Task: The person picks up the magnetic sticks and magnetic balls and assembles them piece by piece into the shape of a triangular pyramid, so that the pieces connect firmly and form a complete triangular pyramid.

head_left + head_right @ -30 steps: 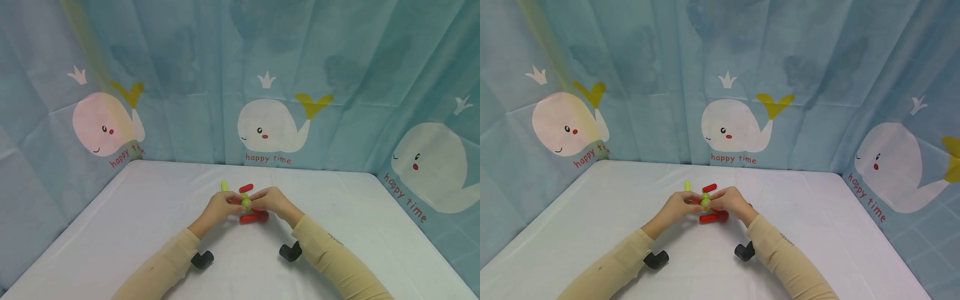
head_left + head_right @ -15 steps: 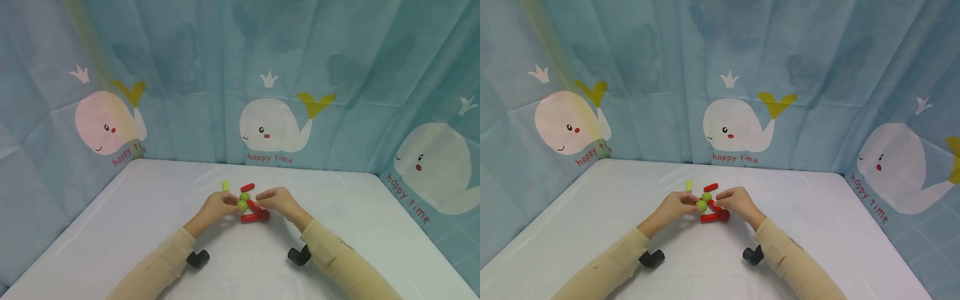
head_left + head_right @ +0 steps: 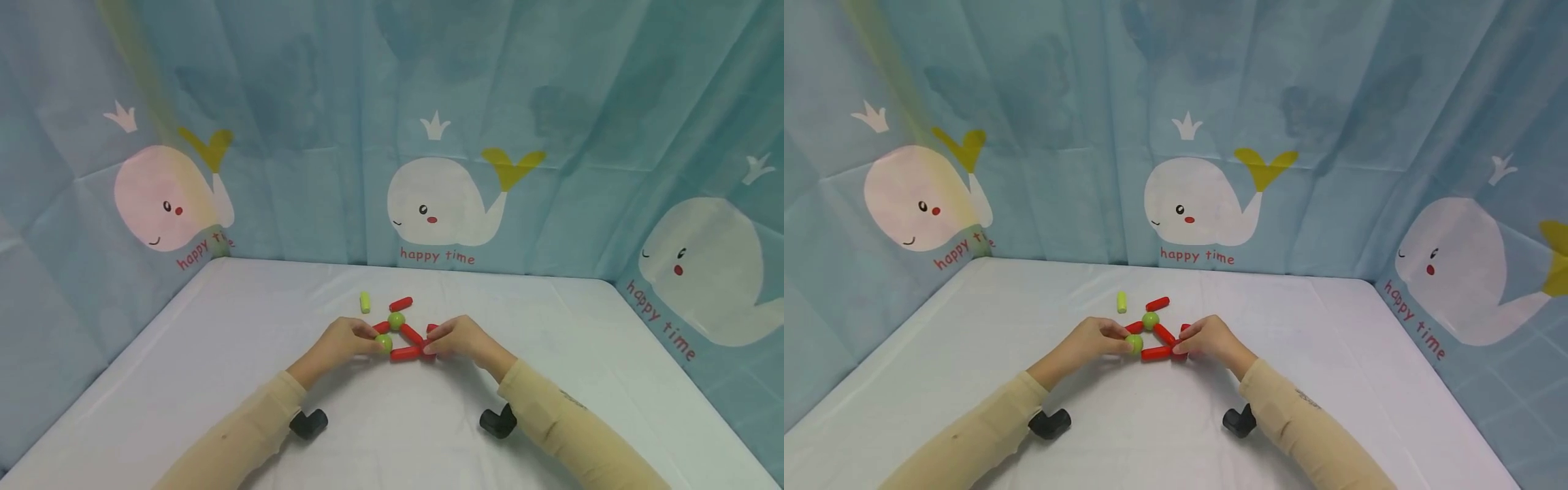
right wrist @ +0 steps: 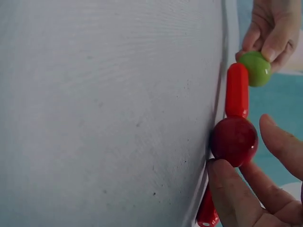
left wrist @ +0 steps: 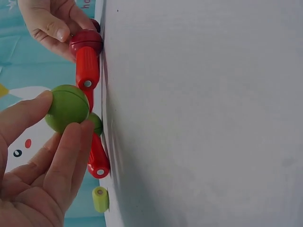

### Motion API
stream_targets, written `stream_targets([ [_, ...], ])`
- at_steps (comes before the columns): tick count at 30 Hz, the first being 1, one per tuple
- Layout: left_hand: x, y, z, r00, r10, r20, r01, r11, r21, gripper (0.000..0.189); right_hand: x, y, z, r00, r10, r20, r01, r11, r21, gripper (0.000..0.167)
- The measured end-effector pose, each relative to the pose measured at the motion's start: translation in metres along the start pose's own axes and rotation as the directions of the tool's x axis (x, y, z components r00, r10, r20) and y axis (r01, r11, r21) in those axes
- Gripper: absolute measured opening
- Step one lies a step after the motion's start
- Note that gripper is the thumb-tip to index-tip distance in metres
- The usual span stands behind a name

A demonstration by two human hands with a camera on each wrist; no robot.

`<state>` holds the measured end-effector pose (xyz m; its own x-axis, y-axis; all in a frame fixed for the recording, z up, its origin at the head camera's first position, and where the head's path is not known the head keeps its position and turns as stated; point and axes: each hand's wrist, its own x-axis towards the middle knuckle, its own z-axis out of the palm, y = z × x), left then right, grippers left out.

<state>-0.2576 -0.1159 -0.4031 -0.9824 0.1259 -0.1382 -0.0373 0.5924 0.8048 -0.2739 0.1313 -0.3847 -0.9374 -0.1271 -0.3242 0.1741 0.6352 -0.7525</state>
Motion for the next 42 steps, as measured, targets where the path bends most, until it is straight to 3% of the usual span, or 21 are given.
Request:
stream_targets([
  [9,0.0,-0.005,-0.003,0.997,-0.053,0.053,0.052,0.999,0.014,0.025,0.003,0.002,0.004,1.0,0.001,-0.009,-0.001,1.0,0.015,0.023],
  [23,0.001,-0.005,-0.005,0.992,-0.066,0.105,0.066,0.998,0.003,0.023,0.004,0.001,0.004,1.0,0.005,-0.013,-0.004,1.0,0.015,0.021],
  [30,0.013,0.003,-0.026,0.994,-0.11,-0.008,0.11,0.994,-0.016,0.021,0.006,0.0,0.002,1.0,0.0,-0.014,0.0,1.0,0.001,0.022],
  [38,0.028,-0.009,-0.023,0.982,-0.189,0.016,0.189,0.982,0.027,0.023,0.009,-0.002,0.002,1.0,0.005,-0.003,-0.005,1.0,0.022,0.025],
  [42,0.032,-0.011,-0.023,0.982,-0.186,0.002,0.186,0.982,0.037,0.02,0.011,-0.004,0.002,1.0,0.0,0.013,0.0,1.0,0.018,0.025],
])
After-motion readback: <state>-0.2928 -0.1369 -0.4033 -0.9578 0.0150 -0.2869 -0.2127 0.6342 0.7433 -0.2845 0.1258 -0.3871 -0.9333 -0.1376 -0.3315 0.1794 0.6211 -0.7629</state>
